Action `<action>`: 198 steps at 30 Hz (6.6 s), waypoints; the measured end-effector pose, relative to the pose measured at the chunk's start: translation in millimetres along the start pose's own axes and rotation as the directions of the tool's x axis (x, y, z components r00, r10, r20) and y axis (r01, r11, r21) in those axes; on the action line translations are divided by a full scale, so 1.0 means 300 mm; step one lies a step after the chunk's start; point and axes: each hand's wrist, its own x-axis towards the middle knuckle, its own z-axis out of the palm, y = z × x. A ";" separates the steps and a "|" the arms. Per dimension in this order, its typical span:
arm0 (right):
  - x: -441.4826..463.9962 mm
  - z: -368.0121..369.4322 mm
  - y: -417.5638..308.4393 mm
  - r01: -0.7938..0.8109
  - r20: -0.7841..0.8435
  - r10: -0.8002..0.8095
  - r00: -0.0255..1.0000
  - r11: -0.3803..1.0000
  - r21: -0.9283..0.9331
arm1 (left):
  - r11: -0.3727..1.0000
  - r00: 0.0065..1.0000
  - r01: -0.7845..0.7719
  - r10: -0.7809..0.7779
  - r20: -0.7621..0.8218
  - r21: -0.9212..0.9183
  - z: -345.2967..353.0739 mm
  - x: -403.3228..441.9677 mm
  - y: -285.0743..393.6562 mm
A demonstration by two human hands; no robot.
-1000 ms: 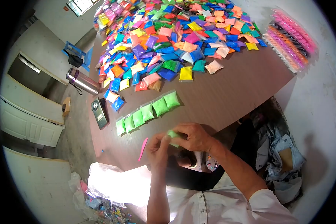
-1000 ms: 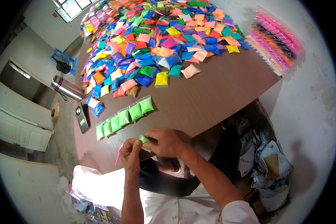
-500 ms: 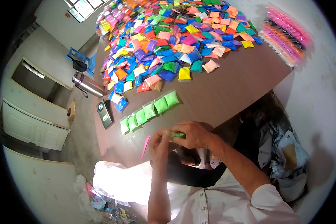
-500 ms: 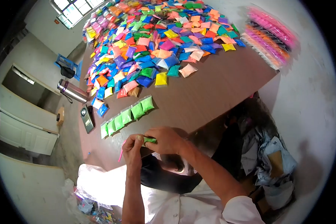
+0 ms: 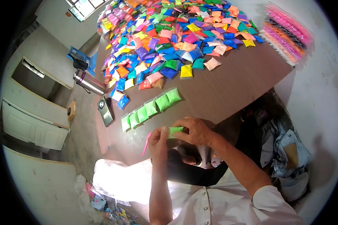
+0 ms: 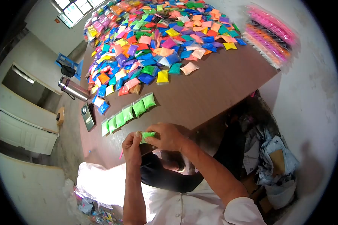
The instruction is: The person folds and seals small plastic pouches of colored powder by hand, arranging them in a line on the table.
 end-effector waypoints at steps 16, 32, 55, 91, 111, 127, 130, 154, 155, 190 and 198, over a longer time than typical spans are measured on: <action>0.007 -0.016 0.037 -0.014 0.053 0.005 0.999 0.982 0.186 | 0.995 0.997 0.071 -0.072 -0.008 -0.069 -0.022 0.009 -0.029; -0.003 -0.045 0.012 -0.273 0.120 0.246 0.962 0.824 0.497 | 0.996 0.996 0.080 -0.081 0.024 0.047 -0.023 0.014 -0.031; 0.022 0.181 -0.123 -0.329 -0.054 0.382 0.922 0.852 0.407 | 0.873 0.935 -0.288 0.346 -0.082 0.394 -0.073 -0.074 0.055; -0.029 -0.037 0.005 -0.121 -0.337 0.013 0.941 0.945 -0.303 | 0.429 0.826 -0.041 0.523 -0.211 0.903 -0.373 -0.038 0.101; -0.021 -0.035 0.010 -0.019 -0.392 -0.164 0.905 0.906 -0.424 | 0.303 0.841 -0.207 0.541 0.011 0.930 -0.130 0.018 0.112; -0.035 -0.038 0.029 -0.015 -0.384 -0.154 0.910 0.915 -0.403 | 0.343 0.848 -0.365 0.506 0.157 0.866 0.025 0.053 0.104; -0.028 -0.040 0.031 0.009 -0.389 -0.187 0.902 0.909 -0.416 | 0.325 0.857 -0.371 0.480 0.186 0.870 0.045 0.057 0.098; -0.028 -0.032 0.006 0.019 -0.400 -0.193 0.896 0.917 -0.399 | 0.454 0.755 -0.188 0.634 -0.167 0.871 -0.371 0.215 0.122; -0.026 -0.031 0.005 0.013 -0.402 -0.183 0.897 0.921 -0.390 | 0.481 0.761 -0.167 0.618 -0.198 0.861 -0.387 0.228 0.113; -0.019 -0.050 -0.014 -0.078 -0.359 -0.024 0.933 0.961 -0.266 | 0.482 0.667 -0.211 0.707 -0.235 0.850 -0.387 0.040 0.054; 0.330 -0.087 -0.126 -0.022 -0.224 -0.058 0.973 0.941 -0.338 | 0.551 0.701 -0.165 0.649 -0.296 0.818 -0.402 -0.001 -0.020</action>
